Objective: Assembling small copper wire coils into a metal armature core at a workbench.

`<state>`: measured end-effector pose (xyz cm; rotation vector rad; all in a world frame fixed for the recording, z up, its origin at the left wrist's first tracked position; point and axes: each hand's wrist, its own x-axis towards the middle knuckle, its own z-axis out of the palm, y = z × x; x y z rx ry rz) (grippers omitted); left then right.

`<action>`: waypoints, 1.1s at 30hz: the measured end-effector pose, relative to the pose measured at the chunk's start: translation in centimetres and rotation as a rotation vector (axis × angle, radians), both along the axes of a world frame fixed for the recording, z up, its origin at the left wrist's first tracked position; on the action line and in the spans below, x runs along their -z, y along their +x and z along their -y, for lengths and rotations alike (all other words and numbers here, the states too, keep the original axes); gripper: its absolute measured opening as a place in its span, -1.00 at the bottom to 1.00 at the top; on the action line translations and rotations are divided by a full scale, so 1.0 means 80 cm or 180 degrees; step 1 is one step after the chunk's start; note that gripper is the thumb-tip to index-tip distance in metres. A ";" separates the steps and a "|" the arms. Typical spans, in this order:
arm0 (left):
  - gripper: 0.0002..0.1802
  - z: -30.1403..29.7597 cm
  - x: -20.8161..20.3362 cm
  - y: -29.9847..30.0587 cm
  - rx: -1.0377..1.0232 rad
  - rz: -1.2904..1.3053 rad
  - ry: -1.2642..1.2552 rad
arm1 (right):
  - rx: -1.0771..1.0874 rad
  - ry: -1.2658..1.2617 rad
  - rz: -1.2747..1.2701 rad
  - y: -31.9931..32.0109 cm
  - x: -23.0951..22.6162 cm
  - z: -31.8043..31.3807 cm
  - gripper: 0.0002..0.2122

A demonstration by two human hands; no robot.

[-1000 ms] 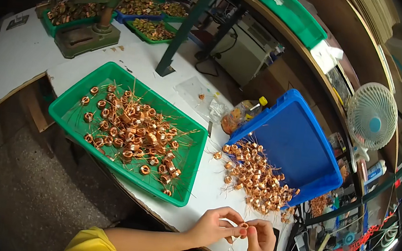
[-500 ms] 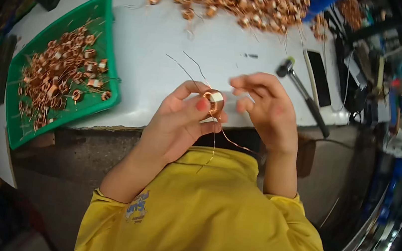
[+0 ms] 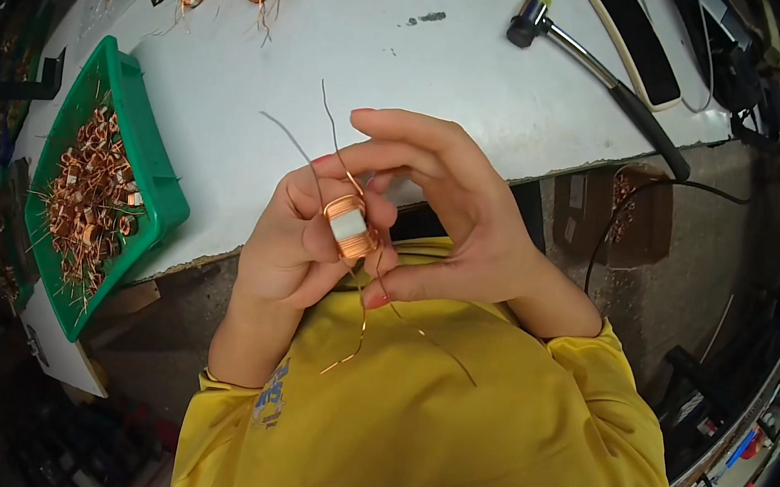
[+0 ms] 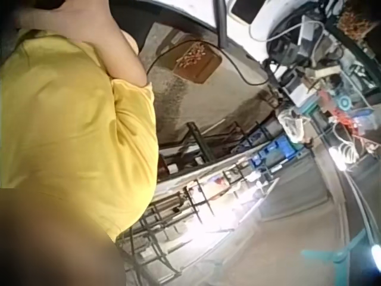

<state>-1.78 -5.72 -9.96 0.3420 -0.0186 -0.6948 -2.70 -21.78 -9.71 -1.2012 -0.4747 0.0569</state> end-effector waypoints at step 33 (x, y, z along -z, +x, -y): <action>-0.62 0.033 -0.011 -0.015 0.0153 -0.0392 0.1120 | 0.0129 -0.0440 -0.0168 -0.015 0.019 0.026 0.00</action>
